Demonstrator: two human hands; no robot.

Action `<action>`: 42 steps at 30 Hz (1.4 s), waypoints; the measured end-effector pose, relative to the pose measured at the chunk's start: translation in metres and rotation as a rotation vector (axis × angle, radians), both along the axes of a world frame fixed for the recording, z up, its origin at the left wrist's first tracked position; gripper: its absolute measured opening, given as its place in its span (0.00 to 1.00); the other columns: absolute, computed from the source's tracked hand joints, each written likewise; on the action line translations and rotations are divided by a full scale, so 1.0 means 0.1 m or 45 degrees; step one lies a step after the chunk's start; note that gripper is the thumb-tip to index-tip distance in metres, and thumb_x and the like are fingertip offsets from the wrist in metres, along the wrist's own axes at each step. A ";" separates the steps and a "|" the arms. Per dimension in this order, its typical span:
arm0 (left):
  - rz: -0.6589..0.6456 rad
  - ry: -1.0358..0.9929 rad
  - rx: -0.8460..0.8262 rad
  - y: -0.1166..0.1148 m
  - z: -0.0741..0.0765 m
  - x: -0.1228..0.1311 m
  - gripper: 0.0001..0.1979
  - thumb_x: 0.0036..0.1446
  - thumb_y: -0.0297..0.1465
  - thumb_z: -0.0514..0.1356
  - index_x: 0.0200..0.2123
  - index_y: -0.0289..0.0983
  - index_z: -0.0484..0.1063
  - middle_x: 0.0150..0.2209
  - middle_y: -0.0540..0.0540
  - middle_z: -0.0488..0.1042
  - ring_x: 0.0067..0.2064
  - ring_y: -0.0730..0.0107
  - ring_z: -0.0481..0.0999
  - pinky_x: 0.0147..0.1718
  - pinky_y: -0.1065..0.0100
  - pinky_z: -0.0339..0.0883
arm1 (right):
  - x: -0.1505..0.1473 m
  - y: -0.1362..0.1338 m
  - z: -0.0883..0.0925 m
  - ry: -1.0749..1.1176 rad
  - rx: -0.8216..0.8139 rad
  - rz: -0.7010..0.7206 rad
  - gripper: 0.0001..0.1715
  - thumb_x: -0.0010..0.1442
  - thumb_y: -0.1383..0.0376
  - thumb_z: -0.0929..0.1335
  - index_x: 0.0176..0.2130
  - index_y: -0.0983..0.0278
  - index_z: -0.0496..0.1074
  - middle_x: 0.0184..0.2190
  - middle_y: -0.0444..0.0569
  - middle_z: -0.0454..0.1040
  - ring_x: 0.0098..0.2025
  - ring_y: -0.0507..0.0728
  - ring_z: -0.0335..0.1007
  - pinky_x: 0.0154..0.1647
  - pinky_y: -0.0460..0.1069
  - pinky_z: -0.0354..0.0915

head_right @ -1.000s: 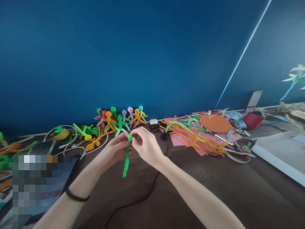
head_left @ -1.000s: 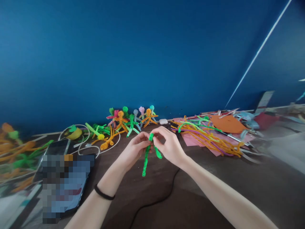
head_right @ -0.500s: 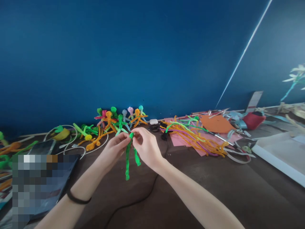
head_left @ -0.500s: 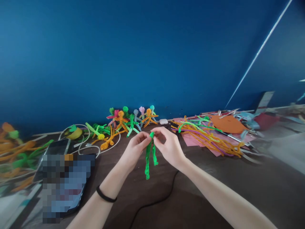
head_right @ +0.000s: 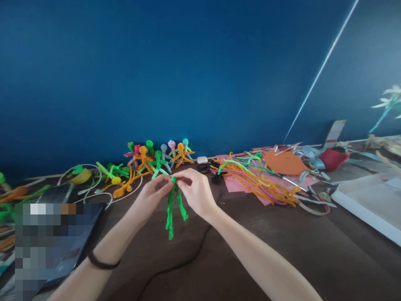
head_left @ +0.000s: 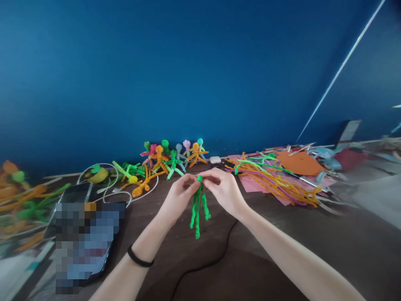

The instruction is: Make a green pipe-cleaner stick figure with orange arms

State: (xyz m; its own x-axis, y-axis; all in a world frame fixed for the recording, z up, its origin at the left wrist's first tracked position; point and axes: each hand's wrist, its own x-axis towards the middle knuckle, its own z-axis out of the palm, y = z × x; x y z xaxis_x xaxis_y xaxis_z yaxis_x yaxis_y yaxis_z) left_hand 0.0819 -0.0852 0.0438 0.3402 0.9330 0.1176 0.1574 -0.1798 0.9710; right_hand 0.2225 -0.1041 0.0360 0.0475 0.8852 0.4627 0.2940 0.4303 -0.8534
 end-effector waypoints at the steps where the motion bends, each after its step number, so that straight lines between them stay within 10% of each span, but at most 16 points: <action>1: -0.013 -0.007 -0.008 0.01 0.00 0.00 0.10 0.49 0.37 0.58 0.29 0.35 0.67 0.22 0.53 0.62 0.25 0.76 0.59 0.24 0.73 0.52 | 0.00 0.00 0.00 0.004 -0.003 0.005 0.10 0.52 0.71 0.64 0.32 0.63 0.74 0.31 0.47 0.73 0.33 0.53 0.69 0.36 0.48 0.66; 42: -0.059 -0.010 -0.023 0.06 0.01 -0.06 0.09 0.51 0.36 0.56 0.29 0.35 0.65 0.24 0.53 0.67 0.26 0.74 0.69 0.27 0.71 0.62 | -0.03 0.04 -0.10 0.322 -0.432 0.276 0.13 0.44 0.74 0.65 0.30 0.62 0.57 0.22 0.38 0.65 0.24 0.49 0.67 0.25 0.46 0.64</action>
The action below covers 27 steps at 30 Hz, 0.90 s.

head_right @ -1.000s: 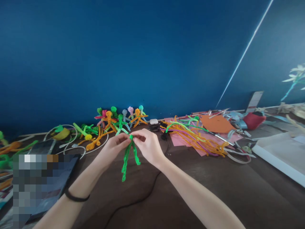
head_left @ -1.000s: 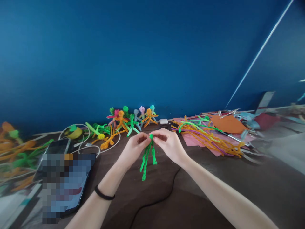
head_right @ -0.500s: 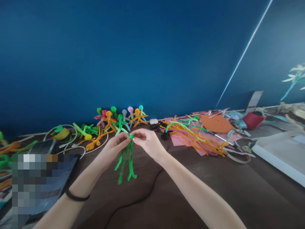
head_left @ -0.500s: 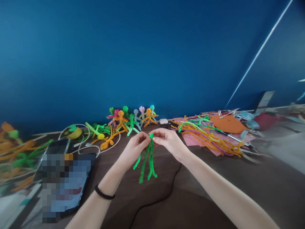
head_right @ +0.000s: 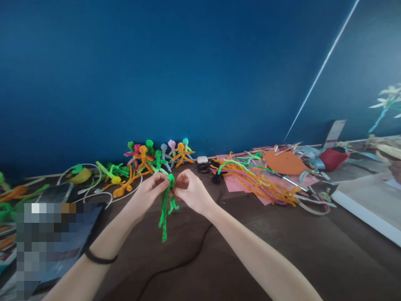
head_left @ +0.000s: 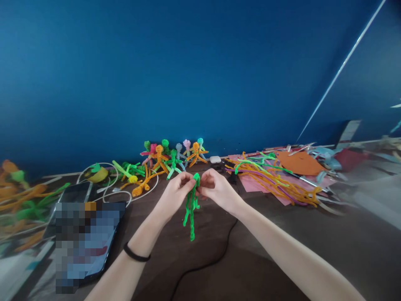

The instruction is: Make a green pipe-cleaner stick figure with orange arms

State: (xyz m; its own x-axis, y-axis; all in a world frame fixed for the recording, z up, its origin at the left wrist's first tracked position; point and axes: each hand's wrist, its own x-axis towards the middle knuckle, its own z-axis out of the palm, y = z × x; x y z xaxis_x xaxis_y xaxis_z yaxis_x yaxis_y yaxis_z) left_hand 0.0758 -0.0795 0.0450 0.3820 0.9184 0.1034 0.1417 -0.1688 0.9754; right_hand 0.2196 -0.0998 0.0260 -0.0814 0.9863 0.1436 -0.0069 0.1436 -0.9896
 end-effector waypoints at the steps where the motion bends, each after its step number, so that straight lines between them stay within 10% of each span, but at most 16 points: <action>1: -0.011 -0.022 -0.015 0.00 0.00 0.00 0.09 0.51 0.36 0.56 0.29 0.35 0.65 0.24 0.53 0.67 0.26 0.74 0.69 0.28 0.71 0.63 | 0.00 0.00 -0.01 0.014 -0.006 -0.006 0.13 0.44 0.74 0.64 0.30 0.62 0.57 0.22 0.37 0.65 0.24 0.49 0.67 0.25 0.45 0.64; 18: 0.039 0.066 0.118 0.03 -0.01 -0.02 0.07 0.51 0.34 0.55 0.28 0.36 0.65 0.23 0.52 0.67 0.27 0.72 0.69 0.30 0.70 0.62 | 0.07 0.05 0.01 -0.016 -0.008 0.181 0.05 0.50 0.68 0.64 0.32 0.65 0.63 0.24 0.42 0.67 0.20 0.47 0.64 0.16 0.42 0.59; 27: -0.079 0.119 0.089 -0.01 0.00 -0.01 0.06 0.53 0.34 0.54 0.29 0.36 0.62 0.24 0.53 0.67 0.26 0.73 0.71 0.28 0.70 0.62 | 0.05 0.03 0.03 0.004 0.101 -0.005 0.12 0.51 0.59 0.67 0.30 0.65 0.64 0.20 0.38 0.61 0.15 0.44 0.52 0.14 0.42 0.48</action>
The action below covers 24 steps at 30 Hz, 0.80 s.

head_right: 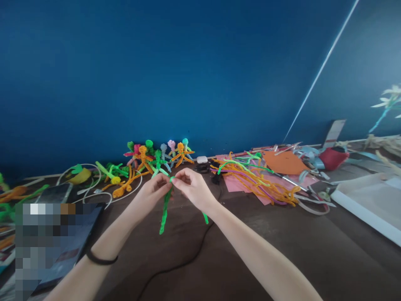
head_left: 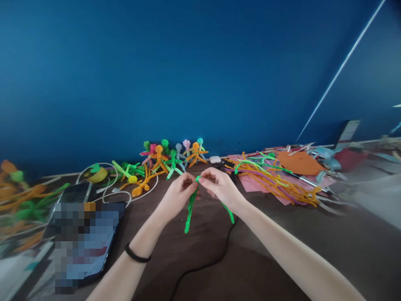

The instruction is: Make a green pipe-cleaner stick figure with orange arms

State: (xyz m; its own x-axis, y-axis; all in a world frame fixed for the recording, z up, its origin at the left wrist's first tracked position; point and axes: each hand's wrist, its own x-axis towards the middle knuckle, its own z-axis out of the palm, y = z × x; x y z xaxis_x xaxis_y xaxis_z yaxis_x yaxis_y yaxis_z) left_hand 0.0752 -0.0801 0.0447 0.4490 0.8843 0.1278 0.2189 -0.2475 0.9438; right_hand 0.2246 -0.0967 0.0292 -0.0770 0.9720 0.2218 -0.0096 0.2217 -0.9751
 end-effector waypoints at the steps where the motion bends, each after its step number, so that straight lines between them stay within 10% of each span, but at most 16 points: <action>1: 0.001 -0.002 0.000 0.00 0.00 0.00 0.06 0.53 0.34 0.54 0.29 0.37 0.62 0.24 0.53 0.67 0.26 0.72 0.71 0.28 0.70 0.62 | 0.00 0.00 0.00 -0.022 0.017 -0.028 0.12 0.51 0.59 0.68 0.30 0.65 0.65 0.19 0.38 0.60 0.15 0.43 0.50 0.14 0.42 0.47; 16: 0.033 -0.018 0.042 -0.01 0.00 0.01 0.06 0.51 0.34 0.55 0.27 0.36 0.64 0.23 0.52 0.69 0.27 0.73 0.69 0.28 0.71 0.62 | -0.01 0.00 -0.02 0.119 -0.096 0.006 0.13 0.50 0.57 0.68 0.30 0.64 0.64 0.13 0.35 0.55 0.13 0.43 0.44 0.13 0.42 0.40; 24: 0.098 0.151 0.247 0.02 -0.06 0.00 0.06 0.53 0.33 0.53 0.30 0.36 0.65 0.26 0.51 0.69 0.29 0.72 0.67 0.29 0.70 0.59 | -0.01 0.00 -0.01 -0.028 0.018 -0.037 0.09 0.53 0.59 0.65 0.31 0.63 0.65 0.20 0.42 0.65 0.22 0.50 0.64 0.18 0.44 0.59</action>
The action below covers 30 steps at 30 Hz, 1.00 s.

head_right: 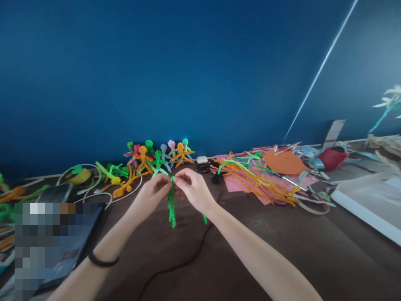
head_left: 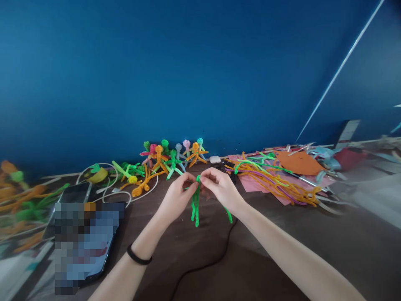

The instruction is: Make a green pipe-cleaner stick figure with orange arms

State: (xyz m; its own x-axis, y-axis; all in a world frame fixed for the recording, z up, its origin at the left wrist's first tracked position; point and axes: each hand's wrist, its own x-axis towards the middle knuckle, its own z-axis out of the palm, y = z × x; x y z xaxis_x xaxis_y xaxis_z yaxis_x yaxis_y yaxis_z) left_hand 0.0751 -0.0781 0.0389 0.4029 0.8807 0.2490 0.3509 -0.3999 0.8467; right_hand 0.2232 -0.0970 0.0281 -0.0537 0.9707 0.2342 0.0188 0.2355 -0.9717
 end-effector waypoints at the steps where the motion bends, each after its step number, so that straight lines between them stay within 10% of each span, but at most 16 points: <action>1: 0.020 0.025 0.043 0.00 -0.01 0.00 0.06 0.53 0.32 0.53 0.30 0.36 0.65 0.27 0.51 0.68 0.29 0.73 0.66 0.29 0.70 0.59 | -0.01 0.00 0.00 -0.034 0.026 -0.029 0.09 0.53 0.59 0.65 0.30 0.63 0.65 0.22 0.43 0.66 0.24 0.51 0.65 0.20 0.44 0.61; 30: 0.024 0.046 -0.016 -0.06 0.14 0.01 0.09 0.51 0.36 0.54 0.24 0.37 0.66 0.19 0.54 0.61 0.23 0.75 0.59 0.22 0.73 0.53 | 0.04 -0.07 0.09 -0.409 0.264 -0.270 0.02 0.51 0.66 0.64 0.29 0.63 0.64 0.22 0.43 0.67 0.23 0.51 0.64 0.27 0.46 0.61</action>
